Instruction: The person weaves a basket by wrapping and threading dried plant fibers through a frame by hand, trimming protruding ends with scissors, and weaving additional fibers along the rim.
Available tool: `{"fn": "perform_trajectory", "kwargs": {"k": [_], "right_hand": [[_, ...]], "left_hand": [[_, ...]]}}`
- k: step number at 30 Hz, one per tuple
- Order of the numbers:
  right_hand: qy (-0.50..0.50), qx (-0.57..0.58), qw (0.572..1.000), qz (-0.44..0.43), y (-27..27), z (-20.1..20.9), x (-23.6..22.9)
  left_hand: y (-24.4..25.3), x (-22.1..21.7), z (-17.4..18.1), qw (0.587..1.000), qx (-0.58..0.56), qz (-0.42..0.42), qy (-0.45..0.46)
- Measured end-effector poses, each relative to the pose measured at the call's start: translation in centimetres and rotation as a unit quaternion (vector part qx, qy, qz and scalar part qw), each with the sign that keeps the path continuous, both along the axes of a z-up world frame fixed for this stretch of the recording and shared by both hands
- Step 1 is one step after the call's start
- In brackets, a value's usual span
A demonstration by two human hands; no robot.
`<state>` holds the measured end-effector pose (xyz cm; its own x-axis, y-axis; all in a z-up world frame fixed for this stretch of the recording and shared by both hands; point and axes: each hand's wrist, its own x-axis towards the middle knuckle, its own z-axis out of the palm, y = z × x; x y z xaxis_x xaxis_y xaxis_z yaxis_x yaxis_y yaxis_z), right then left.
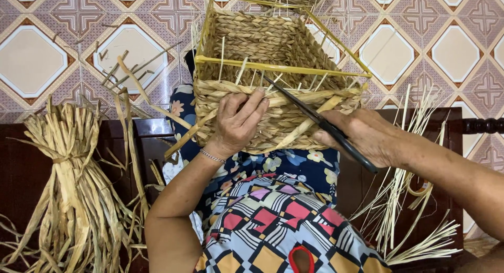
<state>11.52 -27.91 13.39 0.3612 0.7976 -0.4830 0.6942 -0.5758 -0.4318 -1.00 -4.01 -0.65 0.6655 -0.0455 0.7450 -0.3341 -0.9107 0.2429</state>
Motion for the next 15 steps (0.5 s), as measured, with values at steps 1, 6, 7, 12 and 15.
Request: {"fn": "perform_trajectory", "kwargs": {"k": [1, 6, 7, 12, 15], "right_hand": [[0.001, 0.001, 1.0, -0.001, -0.1, -0.1, -0.1], [0.043, -0.004, 0.998, -0.051, -0.5, -0.6, -0.5], [0.043, -0.003, 0.998, -0.052, -1.2, -0.9, -0.3], [-0.003, 0.06, 0.995, -0.075, -4.5, -1.3, -1.1], [0.011, 0.201, 0.972, -0.118, -9.5, -2.7, -2.1]], "left_hand": [[-0.1, 0.0, -0.3, 1.0, 0.001, -0.001, 0.001], [0.0, 0.0, -0.4, 1.0, 0.004, 0.004, 0.004], [0.0, 0.0, -0.4, 1.0, 0.005, 0.003, 0.004], [-0.1, 0.2, -0.6, 1.0, -0.023, 0.002, -0.012], [0.6, 0.0, -0.2, 0.999, -0.008, -0.009, 0.039]]}}
